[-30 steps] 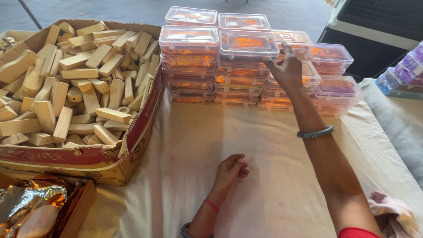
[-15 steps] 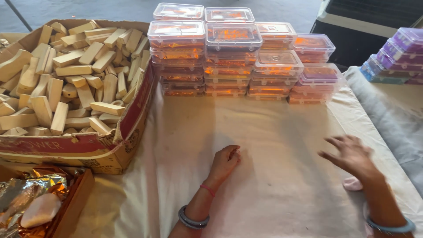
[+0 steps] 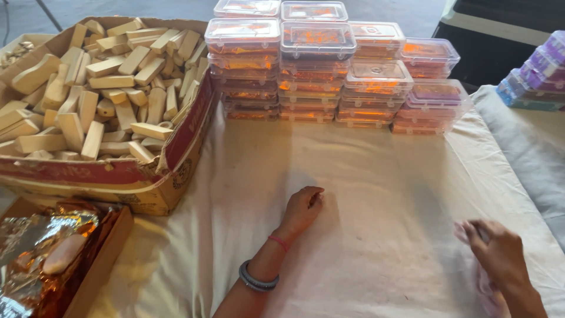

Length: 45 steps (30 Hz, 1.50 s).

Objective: The person places a gold foil-wrapped item into a clear plastic container and stacks it with others. They then pick up a wooden block from a box and wipe it with a cloth.

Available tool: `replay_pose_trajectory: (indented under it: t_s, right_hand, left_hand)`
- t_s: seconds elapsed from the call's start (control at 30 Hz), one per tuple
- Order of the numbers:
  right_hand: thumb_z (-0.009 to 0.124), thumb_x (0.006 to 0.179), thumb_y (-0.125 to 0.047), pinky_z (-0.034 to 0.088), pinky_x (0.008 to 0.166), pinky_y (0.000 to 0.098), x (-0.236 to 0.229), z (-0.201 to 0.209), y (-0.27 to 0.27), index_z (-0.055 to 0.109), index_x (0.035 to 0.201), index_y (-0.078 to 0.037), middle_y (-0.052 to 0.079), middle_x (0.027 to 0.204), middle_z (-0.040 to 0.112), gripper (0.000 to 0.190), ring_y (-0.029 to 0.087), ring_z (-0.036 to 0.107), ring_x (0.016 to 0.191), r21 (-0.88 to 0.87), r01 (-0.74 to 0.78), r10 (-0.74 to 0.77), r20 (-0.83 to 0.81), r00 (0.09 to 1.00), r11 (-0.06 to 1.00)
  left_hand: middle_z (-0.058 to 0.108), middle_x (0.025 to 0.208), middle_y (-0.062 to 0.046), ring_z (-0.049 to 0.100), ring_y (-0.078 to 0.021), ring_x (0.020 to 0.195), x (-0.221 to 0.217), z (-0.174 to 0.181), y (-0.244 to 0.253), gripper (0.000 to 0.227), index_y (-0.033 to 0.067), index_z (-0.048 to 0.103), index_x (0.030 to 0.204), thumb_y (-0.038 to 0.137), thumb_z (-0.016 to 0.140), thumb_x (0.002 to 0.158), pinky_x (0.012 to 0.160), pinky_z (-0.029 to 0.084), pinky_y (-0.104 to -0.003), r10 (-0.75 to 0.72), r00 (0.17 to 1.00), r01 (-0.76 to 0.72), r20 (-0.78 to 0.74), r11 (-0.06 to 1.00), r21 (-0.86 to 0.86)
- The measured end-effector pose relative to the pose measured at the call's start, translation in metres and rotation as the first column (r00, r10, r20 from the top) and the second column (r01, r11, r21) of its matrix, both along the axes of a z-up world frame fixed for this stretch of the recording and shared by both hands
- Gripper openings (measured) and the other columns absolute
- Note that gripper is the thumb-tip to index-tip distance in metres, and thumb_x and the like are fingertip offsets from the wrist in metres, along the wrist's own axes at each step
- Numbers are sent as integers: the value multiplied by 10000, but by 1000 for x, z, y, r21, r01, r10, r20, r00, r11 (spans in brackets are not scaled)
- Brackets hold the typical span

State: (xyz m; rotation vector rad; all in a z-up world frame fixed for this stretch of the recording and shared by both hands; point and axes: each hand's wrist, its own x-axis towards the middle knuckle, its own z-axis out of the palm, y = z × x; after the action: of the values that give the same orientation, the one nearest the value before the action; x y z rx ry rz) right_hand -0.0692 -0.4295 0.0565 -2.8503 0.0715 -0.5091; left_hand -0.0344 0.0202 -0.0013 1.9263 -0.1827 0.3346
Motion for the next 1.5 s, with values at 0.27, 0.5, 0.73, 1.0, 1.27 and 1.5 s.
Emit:
replay_pose_trajectory:
  t_s: [0.27,0.5,0.73,1.0,1.27,1.5]
  right_hand:
    - [662,1104,-149,541,926,366,61,45,146,732,1125,-48,125,1043,727,125,282,721,956,340,-548,326,529,784,765]
    - [661,807,-470,454,1011,525,88,-29,152,631,1352,-244,15,1445,564,591,290,521,1343,-88,-570,573,5,820,817]
    - [721,698,-538,445,1019,524,84,-12,157,605,1358,-232,84,1531,485,737,365,474,1364,-1,-671,671,-21,741,741]
    - [707,781,-405,497,1038,488,78,-15,161,623,1373,-235,95,1504,565,622,379,561,1320,48,-602,595,106,796,797]
    - [737,709,-353,518,996,481,96,-35,148,637,1352,-244,79,1430,625,660,368,611,1261,12,-593,591,48,805,805]
    - [802,697,-341,577,985,407,127,-76,137,734,1180,-188,44,1211,739,512,258,717,1122,-54,-633,632,163,757,772]
  left_hand:
    - [701,1206,-154,629,-356,1173,-49,5,-4,314,100,718,1146,338,621,967,1045,494,-460,-281,949,192,142,874,447]
    - [469,1610,-143,409,-365,1489,-145,29,63,723,141,567,1485,544,694,899,1198,332,-547,-512,859,347,-7,572,743]
    - [668,1342,-139,638,-302,1229,-130,222,185,507,62,641,1333,249,773,881,1021,538,-397,-190,917,-100,350,741,664]
    - [587,1402,-155,625,-298,1210,-33,273,362,495,137,497,1474,272,599,1009,1021,526,-390,498,862,-323,-97,686,651]
    - [381,1600,-259,464,-409,1418,8,213,520,933,118,267,1636,386,747,882,1163,397,-499,874,463,-433,-148,369,823]
    - [279,1642,-181,308,-383,1505,22,225,509,1495,200,9,1649,839,828,573,1210,274,-575,885,356,-49,-299,338,940]
